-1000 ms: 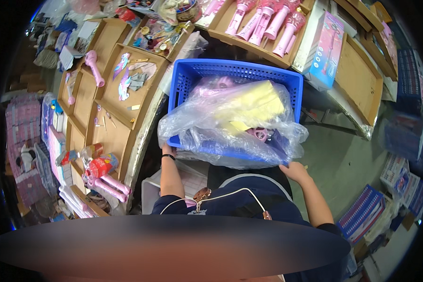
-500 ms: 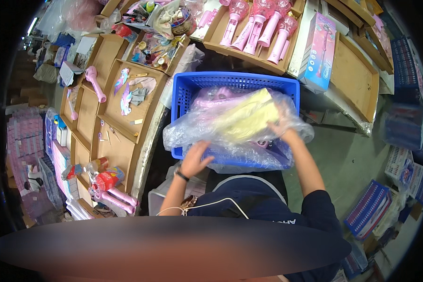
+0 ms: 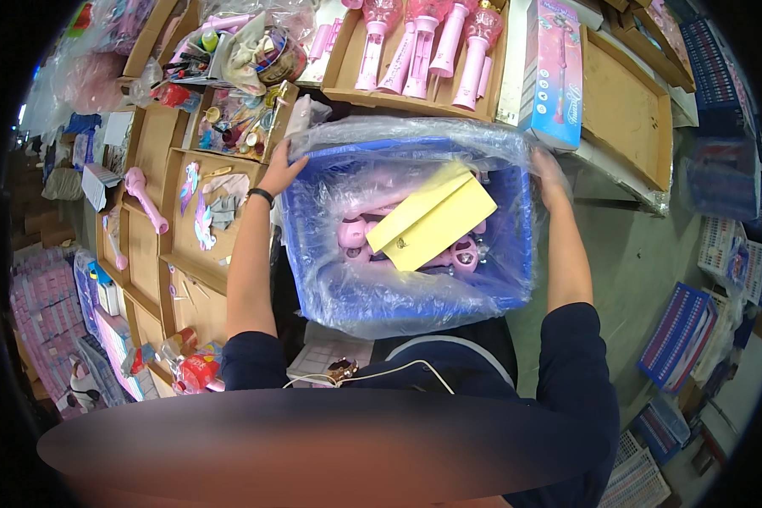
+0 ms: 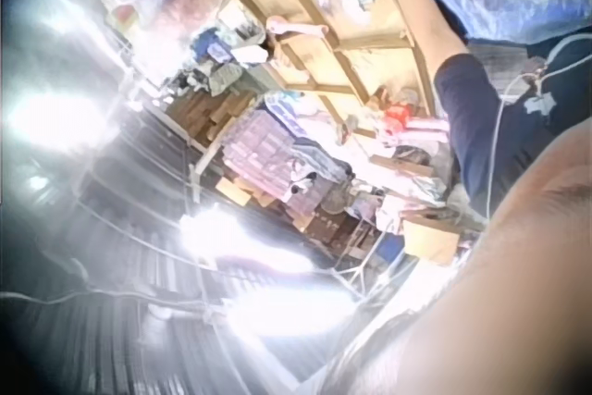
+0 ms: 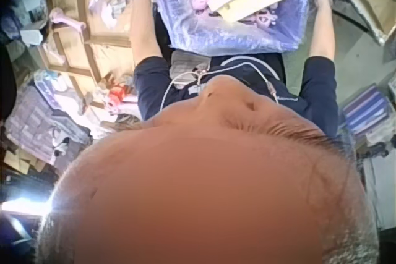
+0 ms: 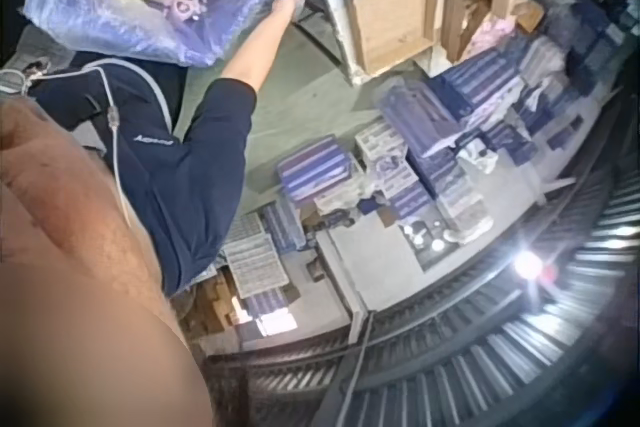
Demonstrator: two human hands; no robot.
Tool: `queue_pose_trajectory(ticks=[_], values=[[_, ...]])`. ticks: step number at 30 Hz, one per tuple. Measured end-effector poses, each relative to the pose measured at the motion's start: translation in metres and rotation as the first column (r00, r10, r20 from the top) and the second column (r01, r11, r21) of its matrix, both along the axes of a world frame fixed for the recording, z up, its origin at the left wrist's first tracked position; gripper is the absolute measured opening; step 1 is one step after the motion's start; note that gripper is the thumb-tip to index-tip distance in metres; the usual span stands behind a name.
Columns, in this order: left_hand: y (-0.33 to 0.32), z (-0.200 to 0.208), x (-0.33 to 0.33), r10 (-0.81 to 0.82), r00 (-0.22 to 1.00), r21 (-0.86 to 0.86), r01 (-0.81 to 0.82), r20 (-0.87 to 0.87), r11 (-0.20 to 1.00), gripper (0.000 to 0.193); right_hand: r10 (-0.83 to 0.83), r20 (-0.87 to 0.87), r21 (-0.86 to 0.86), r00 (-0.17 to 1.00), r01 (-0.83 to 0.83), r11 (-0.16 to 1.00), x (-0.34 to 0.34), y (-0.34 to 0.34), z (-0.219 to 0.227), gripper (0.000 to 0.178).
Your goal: The person assembles pink bubble wands by attaching decorative crowns and wings, then wipes the wand bodies with a cloth. They place finished wands into a white bin and later transfer them to a blue basket.
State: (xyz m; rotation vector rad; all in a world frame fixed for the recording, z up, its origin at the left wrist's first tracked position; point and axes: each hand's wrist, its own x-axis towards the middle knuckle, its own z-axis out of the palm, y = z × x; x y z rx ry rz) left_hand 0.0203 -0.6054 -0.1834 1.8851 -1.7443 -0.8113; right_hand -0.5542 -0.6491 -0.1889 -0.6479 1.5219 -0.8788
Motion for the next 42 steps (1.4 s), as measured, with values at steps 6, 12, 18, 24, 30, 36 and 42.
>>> queue_pose_trajectory(ticks=[6, 12, 18, 24, 30, 36, 42], values=[[-0.003, -0.028, 0.019, 0.386, 0.453, 0.305, -0.243, -0.804, 0.921, 0.037, -0.107, 0.41, 0.162, 0.906, 0.043, 0.986, 0.013, 0.006, -0.022, 0.038], [0.028, -0.041, 0.019, 0.537, -0.087, 0.543, -0.193, -0.839, 0.817, 0.033, 0.152, 0.178, 0.459, 0.972, -0.218, 0.861, -0.023, 0.068, -0.076, 0.038], [0.037, -0.036, 0.009, 0.632, 0.001, 0.623, -0.165, -0.775, 0.765, 0.031, 0.0, -0.357, 0.051, 0.934, 0.019, 0.998, -0.025, 0.101, -0.06, 0.03], [0.063, -0.037, -0.003, 0.697, -0.012, 0.693, -0.118, -0.717, 0.711, 0.033, -0.085, -0.614, -0.445, 0.785, -0.256, 0.858, 0.04, 0.055, 0.038, 0.029], [0.106, 0.006, -0.011, 0.664, 0.659, 0.257, -0.615, -0.353, 0.746, 0.038, 0.031, -0.856, -0.269, 0.516, -0.496, 0.826, 0.069, 0.014, 0.051, 0.033], [0.085, 0.026, -0.017, 0.193, 0.869, -0.056, -0.189, 0.456, 0.98, 0.035, -0.201, -0.907, -0.403, 0.37, -0.627, 0.667, 0.099, 0.024, 0.055, 0.027], [0.052, 0.029, 0.015, 0.28, 0.563, -0.286, -0.08, 0.777, 0.955, 0.029, 0.226, -0.856, -0.343, 0.464, -0.839, 0.423, 0.176, 0.062, 0.057, 0.024]])
